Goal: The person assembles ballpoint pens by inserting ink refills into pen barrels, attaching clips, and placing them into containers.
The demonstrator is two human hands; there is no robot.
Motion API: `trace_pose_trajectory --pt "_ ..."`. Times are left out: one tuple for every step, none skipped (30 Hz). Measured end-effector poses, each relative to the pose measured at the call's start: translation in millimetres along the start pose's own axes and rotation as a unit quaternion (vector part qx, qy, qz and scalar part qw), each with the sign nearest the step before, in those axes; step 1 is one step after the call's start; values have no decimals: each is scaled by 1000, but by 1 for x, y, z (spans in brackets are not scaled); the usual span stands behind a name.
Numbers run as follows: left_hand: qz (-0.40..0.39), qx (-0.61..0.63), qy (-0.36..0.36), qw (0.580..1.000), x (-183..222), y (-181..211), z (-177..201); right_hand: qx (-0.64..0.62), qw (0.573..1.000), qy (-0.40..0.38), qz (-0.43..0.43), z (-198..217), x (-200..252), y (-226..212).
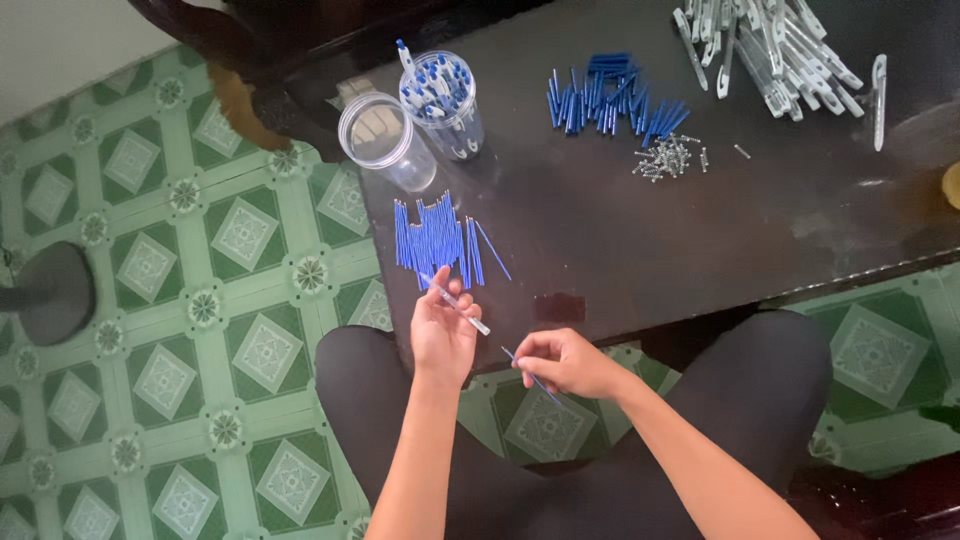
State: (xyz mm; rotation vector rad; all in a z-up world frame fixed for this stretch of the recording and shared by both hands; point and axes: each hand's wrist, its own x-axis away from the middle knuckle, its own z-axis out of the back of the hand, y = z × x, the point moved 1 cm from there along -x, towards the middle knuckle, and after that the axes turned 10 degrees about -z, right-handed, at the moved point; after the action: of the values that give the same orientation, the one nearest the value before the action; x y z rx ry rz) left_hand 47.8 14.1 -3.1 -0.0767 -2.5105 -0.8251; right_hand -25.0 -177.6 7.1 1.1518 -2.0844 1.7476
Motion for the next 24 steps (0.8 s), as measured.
trace_pose_trajectory --pt "0 0 0 1000 1 0 -1 0 1000 0 0 -1 -2 0" --pt "5 -5 1 1000 3 -2 -1 -4 1000 6 5 -1 -3 0" --pt "9 -11 2 1000 4 -3 -2 -7 1000 13 10 -1 -5 0" --pt "9 -10 1 1000 7 -4 -5 -6 1000 13 10 0 -6 1" --pt "15 -23 -1 1000 10 -5 -8 -11 1000 17 18 1 -7 3" --pt "20 -37 -2 999 13 -5 -11 -16 999 19 25 2 -8 5" --pt "20 -36 -1 999 13 -8 -8 -15 999 19 25 2 -12 10" --pt "26 -45 -8 999 12 -11 -5 -17 999 17 31 3 -15 14" --pt "31 -54 -15 998 12 -14 -2 -19 999 15 37 4 -18 19" --pt "31 -54 -15 998 13 -15 -1 -19 999 16 37 3 -15 15" --pt "25 -50 -25 998 15 -16 0 -15 999 25 32 2 -12 12" --pt "19 -46 -36 998 17 -17 1 -12 999 34 26 2 -9 8" --pt "20 -45 -36 998 17 -18 2 -12 999 35 26 2 -8 6" --pt "18 -60 -46 997 17 -19 2 -4 999 46 27 2 -7 4" --pt "15 -75 -57 995 17 -20 3 3 998 57 27 2 -6 3" --pt "15 -75 -56 995 20 -20 1 3 998 56 27 4 -8 5" --pt "14 -112 -70 991 23 -20 -2 16 995 91 37 6 -9 6" --pt "14 -148 -84 985 25 -20 -5 27 991 125 48 8 -11 8" --pt "14 -148 -84 985 31 -20 -6 27 991 125 47 10 -11 8" --pt "-10 -225 -106 968 36 -21 -9 30 988 142 55 13 -11 7" --pt "-34 -301 -127 945 41 -21 -11 32 985 159 62 16 -11 6" --pt "-34 -300 -128 945 42 -25 -3 32 985 160 62 17 -7 0" --pt "-27 -289 -152 945 43 -28 5 38 984 167 58 19 -4 -7" --pt "-19 -278 -175 944 45 -32 14 42 982 174 53 20 0 -12"
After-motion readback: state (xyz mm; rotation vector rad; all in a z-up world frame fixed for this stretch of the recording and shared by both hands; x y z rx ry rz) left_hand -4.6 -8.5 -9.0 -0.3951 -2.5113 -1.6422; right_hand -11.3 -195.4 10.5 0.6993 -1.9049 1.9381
